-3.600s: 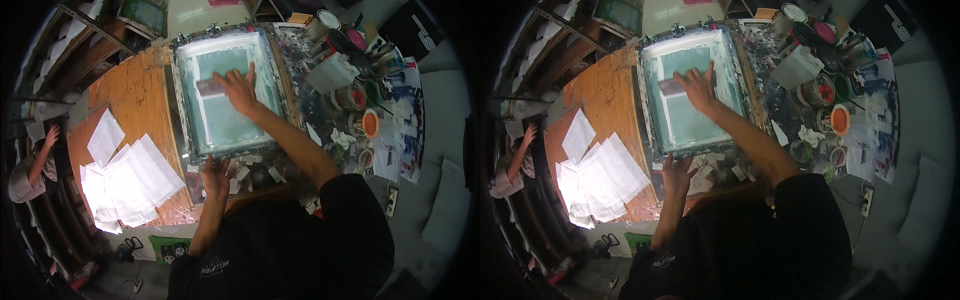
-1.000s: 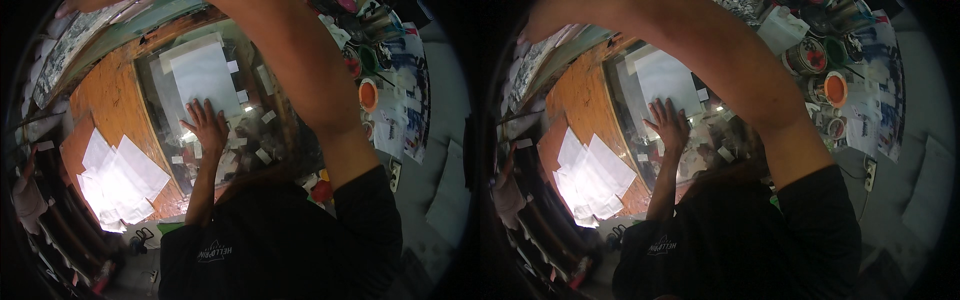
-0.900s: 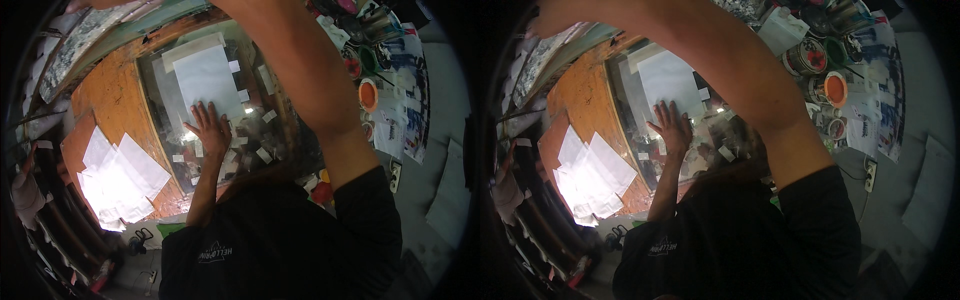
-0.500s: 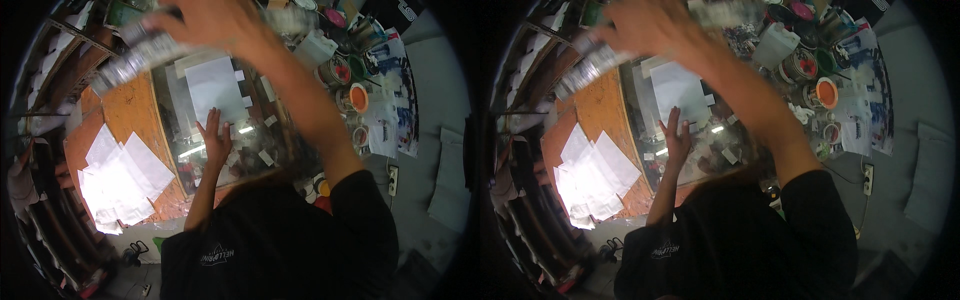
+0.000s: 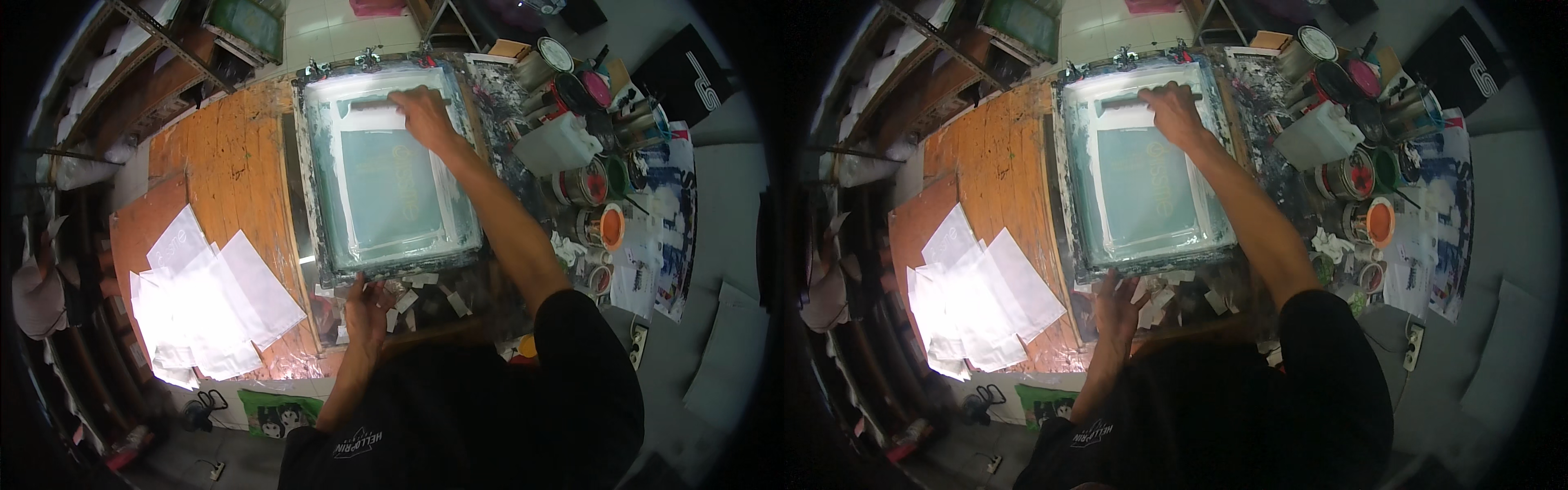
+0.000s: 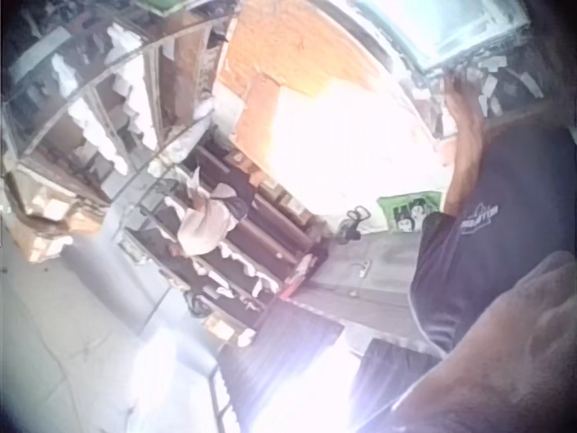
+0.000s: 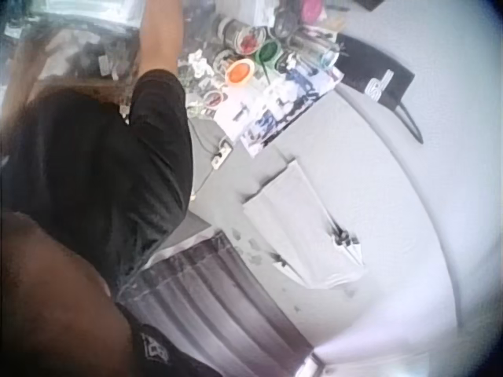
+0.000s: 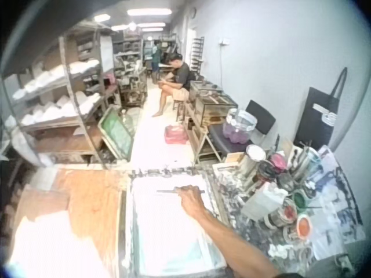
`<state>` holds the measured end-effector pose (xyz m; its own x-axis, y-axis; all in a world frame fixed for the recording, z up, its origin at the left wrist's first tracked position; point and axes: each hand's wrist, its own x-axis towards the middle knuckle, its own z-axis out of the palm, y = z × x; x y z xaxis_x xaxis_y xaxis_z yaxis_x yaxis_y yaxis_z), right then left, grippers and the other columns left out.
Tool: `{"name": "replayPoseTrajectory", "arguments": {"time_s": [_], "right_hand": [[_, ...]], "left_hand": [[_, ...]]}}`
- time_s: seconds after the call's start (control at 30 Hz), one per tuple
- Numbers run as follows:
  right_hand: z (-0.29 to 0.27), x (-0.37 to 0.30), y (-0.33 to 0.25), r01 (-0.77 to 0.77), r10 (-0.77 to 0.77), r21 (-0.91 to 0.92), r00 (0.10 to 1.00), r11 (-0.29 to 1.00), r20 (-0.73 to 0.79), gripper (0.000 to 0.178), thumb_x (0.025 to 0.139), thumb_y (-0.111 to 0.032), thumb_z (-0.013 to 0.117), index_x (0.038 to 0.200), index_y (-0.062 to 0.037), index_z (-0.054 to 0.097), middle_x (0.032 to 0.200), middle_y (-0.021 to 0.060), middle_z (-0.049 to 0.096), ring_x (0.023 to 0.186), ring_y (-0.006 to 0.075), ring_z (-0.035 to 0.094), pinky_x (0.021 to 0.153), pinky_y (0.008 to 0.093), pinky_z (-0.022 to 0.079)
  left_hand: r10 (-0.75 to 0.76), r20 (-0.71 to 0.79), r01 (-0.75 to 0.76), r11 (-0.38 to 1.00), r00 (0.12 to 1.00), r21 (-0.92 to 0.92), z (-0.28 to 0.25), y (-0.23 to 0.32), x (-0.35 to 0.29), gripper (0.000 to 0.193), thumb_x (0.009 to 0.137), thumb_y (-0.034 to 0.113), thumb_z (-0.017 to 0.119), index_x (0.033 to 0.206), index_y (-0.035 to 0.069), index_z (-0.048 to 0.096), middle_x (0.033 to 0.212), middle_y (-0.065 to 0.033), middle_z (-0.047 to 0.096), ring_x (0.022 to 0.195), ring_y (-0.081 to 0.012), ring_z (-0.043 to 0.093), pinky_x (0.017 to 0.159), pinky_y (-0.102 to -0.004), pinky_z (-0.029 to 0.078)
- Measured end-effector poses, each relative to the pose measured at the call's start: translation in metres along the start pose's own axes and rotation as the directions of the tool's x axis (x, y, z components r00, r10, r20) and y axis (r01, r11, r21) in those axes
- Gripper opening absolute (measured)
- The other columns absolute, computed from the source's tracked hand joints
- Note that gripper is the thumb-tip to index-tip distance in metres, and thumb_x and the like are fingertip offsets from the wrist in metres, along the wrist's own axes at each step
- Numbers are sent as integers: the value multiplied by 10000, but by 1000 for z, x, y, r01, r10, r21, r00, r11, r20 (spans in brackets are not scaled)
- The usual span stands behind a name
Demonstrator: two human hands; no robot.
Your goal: The person performs screen printing by placing white paper under a screen, applying ink with a squeegee, and lifting the screen to reveal printed paper. The process is repeated multiple times with a coworker assisting by handling the printed sheets.
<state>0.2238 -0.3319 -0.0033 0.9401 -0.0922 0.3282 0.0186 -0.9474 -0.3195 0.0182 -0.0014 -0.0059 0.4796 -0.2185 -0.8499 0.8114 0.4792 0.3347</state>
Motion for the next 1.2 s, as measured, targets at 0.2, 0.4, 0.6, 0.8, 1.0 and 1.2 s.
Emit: {"name": "replayPoseTrajectory", "arguments": {"time_s": [0.2,0.4,0.6,0.8,1.0,1.2], "right_hand": [[24,22,-2,3,-15,75,987,997,162,268,854,0,677,1107,-84,709,914,178,739,897,376,713,763,499,529],[13,-38,-47,11,-10,-1,969,1000,246,346,842,26,633,1153,-102,715,941,175,742,900,377,708,781,500,530],[-17,-182,-122,0,-15,111,990,994,140,440,796,53,605,1217,-49,683,1124,154,713,1085,347,655,967,522,426],[-50,-233,-156,-8,-16,113,976,994,217,495,760,60,642,1241,-51,670,1049,125,706,1000,334,644,926,465,418],[-90,-197,-160,84,-94,65,978,994,186,434,780,-33,672,1213,-61,684,940,119,689,895,294,633,812,436,425],[-167,-123,-177,220,-217,1,960,975,-178,437,919,-439,694,1069,-29,714,759,135,669,653,265,633,651,453,438]], "left_hand": [[-1,-29,1,1000,1000,-9,-6,-2,-11,412,1029,356,647,1309,67,558,1282,-124,586,1310,-275,547,1038,-577,414],[47,37,-45,998,998,-41,-8,-2,-4,458,1068,320,566,1399,13,489,1301,-156,583,1364,-318,521,962,-507,470],[64,90,-66,998,994,21,-13,-4,2,415,1055,298,518,1365,29,462,1349,-184,520,1386,-355,488,1100,-676,338],[32,78,-33,999,996,16,-16,-2,4,446,1008,331,584,1347,52,507,1305,-146,547,1320,-306,539,971,-564,424],[30,205,-28,1000,978,-15,-6,20,-29,344,997,299,622,1249,73,563,1242,-136,609,1322,-321,557,1073,-602,374],[292,538,-290,953,791,-91,43,77,-79,157,1002,202,607,1055,69,672,1140,-148,701,1224,-327,636,1166,-591,358]]}}
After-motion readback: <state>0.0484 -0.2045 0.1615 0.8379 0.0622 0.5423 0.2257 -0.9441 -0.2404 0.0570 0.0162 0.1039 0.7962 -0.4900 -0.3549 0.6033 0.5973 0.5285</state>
